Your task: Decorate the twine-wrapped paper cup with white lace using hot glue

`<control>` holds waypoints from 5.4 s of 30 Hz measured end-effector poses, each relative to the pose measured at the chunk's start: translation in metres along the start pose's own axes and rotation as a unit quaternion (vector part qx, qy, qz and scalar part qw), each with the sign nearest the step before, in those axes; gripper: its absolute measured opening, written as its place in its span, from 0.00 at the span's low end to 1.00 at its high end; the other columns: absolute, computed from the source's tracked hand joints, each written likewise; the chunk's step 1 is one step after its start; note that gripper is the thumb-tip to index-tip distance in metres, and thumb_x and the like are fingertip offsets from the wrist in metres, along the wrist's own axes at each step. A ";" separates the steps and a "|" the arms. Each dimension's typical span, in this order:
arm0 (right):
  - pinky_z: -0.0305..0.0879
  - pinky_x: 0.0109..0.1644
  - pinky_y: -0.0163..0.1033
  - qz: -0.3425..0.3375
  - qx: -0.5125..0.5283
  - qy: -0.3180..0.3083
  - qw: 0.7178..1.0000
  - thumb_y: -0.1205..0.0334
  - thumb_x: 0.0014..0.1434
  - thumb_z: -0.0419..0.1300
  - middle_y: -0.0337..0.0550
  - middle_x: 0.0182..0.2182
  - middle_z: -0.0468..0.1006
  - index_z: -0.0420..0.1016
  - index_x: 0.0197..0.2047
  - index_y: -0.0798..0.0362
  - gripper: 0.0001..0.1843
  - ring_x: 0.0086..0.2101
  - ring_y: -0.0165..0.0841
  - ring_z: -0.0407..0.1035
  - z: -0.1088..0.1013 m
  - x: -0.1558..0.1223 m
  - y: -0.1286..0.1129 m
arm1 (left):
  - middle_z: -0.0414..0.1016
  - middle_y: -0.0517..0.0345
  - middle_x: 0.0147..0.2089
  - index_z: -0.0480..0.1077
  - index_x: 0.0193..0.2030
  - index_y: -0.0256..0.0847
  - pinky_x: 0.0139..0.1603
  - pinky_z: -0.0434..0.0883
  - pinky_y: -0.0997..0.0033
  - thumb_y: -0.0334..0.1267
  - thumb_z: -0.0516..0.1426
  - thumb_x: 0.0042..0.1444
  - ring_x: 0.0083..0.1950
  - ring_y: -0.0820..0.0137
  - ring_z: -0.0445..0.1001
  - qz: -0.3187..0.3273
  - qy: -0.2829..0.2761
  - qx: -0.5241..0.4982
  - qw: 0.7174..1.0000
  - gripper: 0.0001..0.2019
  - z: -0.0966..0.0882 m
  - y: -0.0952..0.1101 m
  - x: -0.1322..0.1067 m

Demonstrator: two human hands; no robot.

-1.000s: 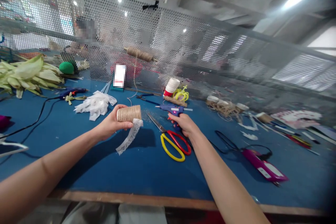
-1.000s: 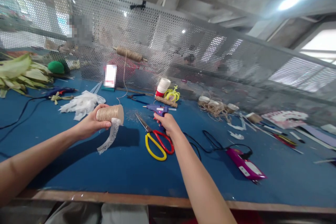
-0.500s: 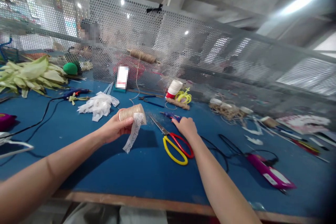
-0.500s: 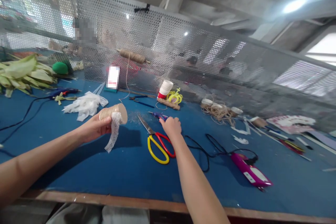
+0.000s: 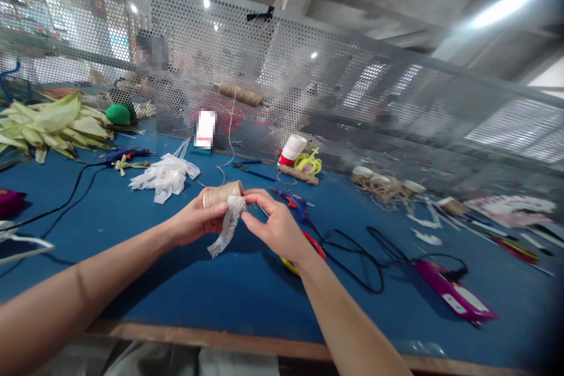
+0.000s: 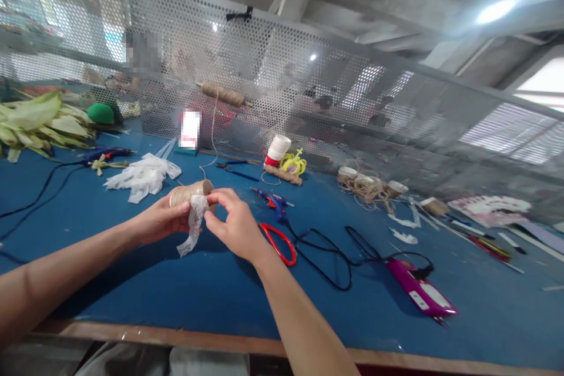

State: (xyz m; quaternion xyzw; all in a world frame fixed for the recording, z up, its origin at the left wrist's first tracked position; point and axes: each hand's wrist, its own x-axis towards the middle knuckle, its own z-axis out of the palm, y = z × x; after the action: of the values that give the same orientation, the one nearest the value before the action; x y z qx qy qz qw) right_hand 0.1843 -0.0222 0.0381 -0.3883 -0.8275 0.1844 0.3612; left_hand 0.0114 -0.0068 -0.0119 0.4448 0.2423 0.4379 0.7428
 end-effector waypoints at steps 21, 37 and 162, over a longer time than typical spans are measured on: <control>0.61 0.40 0.39 0.041 -0.104 0.049 0.992 0.66 0.51 0.53 0.45 0.31 0.70 0.66 0.28 0.54 0.02 0.33 0.34 0.65 -0.003 -0.006 0.033 | 0.68 0.59 0.35 0.43 0.62 0.41 0.29 0.66 0.70 0.46 0.63 0.39 0.19 0.81 0.60 -0.131 0.031 0.266 0.955 0.46 0.001 0.026 -0.009; 0.60 0.43 0.40 0.045 0.010 -0.093 0.995 0.69 0.48 0.53 0.45 0.33 0.71 0.66 0.27 0.55 0.03 0.35 0.34 0.65 -0.012 -0.009 0.018 | 0.61 0.65 0.22 0.70 0.31 0.35 0.22 0.54 0.79 0.46 0.55 0.49 0.23 0.79 0.56 0.046 -0.021 0.533 0.845 0.14 -0.014 0.059 -0.014; 0.44 0.15 0.26 0.203 0.321 -0.103 0.919 0.62 0.54 0.55 0.27 0.13 0.60 0.65 0.45 0.56 0.14 0.12 0.19 0.49 -0.006 -0.015 0.005 | 0.65 0.48 0.47 0.53 0.58 0.39 0.44 0.70 0.63 0.37 0.56 0.48 0.47 0.60 0.68 0.199 0.049 0.794 0.573 0.29 0.006 0.009 -0.013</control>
State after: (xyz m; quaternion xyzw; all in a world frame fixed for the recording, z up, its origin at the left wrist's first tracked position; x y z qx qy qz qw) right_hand 0.1984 -0.0303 0.0325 -0.3903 -0.6600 0.5482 0.3340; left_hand 0.0057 -0.0191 -0.0015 0.8712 0.4337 0.2283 -0.0270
